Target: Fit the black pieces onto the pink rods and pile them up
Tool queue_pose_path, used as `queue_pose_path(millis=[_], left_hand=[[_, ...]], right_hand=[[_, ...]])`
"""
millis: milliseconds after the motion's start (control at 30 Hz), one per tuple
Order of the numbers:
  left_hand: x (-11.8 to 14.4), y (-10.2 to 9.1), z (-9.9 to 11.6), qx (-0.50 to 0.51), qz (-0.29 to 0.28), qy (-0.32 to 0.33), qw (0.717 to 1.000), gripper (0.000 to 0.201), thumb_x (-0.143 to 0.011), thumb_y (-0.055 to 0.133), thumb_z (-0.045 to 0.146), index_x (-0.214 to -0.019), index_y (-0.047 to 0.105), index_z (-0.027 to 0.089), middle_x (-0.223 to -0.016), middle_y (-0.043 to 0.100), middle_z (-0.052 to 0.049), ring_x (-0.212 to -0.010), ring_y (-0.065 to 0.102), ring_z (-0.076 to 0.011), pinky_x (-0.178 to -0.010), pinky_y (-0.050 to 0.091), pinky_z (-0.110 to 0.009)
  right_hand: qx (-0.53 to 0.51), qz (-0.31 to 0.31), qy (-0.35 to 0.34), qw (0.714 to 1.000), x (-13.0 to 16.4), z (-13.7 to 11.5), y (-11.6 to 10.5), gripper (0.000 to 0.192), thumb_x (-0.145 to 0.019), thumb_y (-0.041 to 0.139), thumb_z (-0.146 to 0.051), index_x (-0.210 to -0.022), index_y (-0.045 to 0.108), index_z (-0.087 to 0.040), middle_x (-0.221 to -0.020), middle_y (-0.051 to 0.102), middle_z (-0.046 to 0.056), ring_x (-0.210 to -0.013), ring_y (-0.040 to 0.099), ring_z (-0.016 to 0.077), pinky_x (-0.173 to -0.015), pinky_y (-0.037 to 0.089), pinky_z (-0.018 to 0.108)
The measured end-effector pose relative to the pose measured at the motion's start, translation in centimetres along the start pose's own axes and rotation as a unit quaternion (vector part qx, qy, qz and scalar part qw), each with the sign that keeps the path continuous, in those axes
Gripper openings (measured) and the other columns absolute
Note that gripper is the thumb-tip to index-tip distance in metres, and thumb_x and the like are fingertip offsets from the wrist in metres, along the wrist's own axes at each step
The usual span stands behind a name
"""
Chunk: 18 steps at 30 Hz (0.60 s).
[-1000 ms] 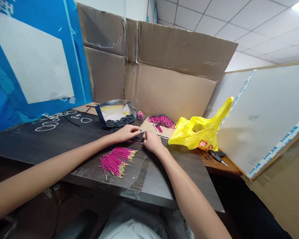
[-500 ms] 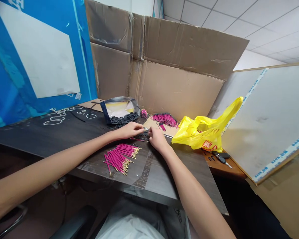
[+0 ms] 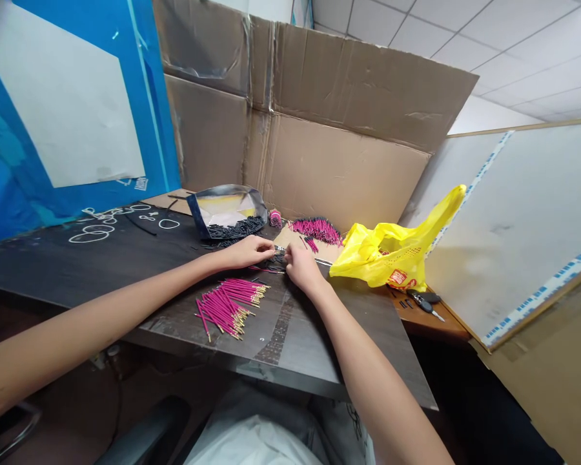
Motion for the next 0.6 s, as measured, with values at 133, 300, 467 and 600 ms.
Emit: queue_pose_path(millis=[133,300,467,600], left_hand=[[0.04,0.11,-0.22,0.004,-0.010,-0.001,1.000,0.032,-0.088,0.050,0.038,-0.069,0.059,0.015,-0.062,0.055,0.001,-0.061,0.047,-0.0135,-0.060,0.030,-0.027],[0.23,-0.13,0.01,0.003,-0.012,0.009,1.000,0.034,-0.090,0.049,0.040,-0.069,0.060,0.015,-0.061,0.055,0.001,-0.060,0.047,-0.0139,-0.060,0.029,-0.027],[0.47,-0.34,0.47,0.002,-0.028,0.000,1.000,0.035,-0.089,0.049,0.040,-0.073,0.065,0.014,-0.061,0.057,0.000,-0.060,0.048,-0.0143,-0.061,0.031,-0.027],[0.45,-0.33,0.49,-0.007,-0.026,0.002,1.000,0.034,-0.089,0.051,0.039,-0.076,0.069,0.014,-0.064,0.061,-0.001,-0.062,0.050,-0.0146,-0.064,0.033,-0.027]], right_hand=[[0.008,-0.007,-0.001,1.000,0.06,-0.09,0.09,0.016,-0.085,0.052,-0.004,-0.083,0.052,-0.021,-0.083,0.062,0.003,-0.080,0.055,0.0182,-0.072,0.037,0.026],[0.011,-0.013,-0.020,1.000,0.07,-0.65,0.05,0.015,-0.087,0.053,-0.006,-0.085,0.055,-0.020,-0.086,0.063,0.004,-0.082,0.056,0.0186,-0.074,0.039,0.027],[0.030,-0.017,-0.006,0.999,0.00,-0.53,0.09,0.012,-0.089,0.055,-0.009,-0.087,0.058,-0.020,-0.092,0.065,0.006,-0.087,0.057,0.0197,-0.077,0.040,0.028],[0.036,-0.002,0.008,0.999,0.01,-0.49,-0.16,0.008,-0.093,0.055,-0.013,-0.092,0.059,-0.020,-0.094,0.066,0.007,-0.087,0.058,0.0196,-0.076,0.040,0.028]])
Point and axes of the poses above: each hand's wrist, its own x-axis away from the middle knuckle, its own y-axis out of the palm, z = x × y, the point moved 8 cm from there along -x, towards the middle knuckle
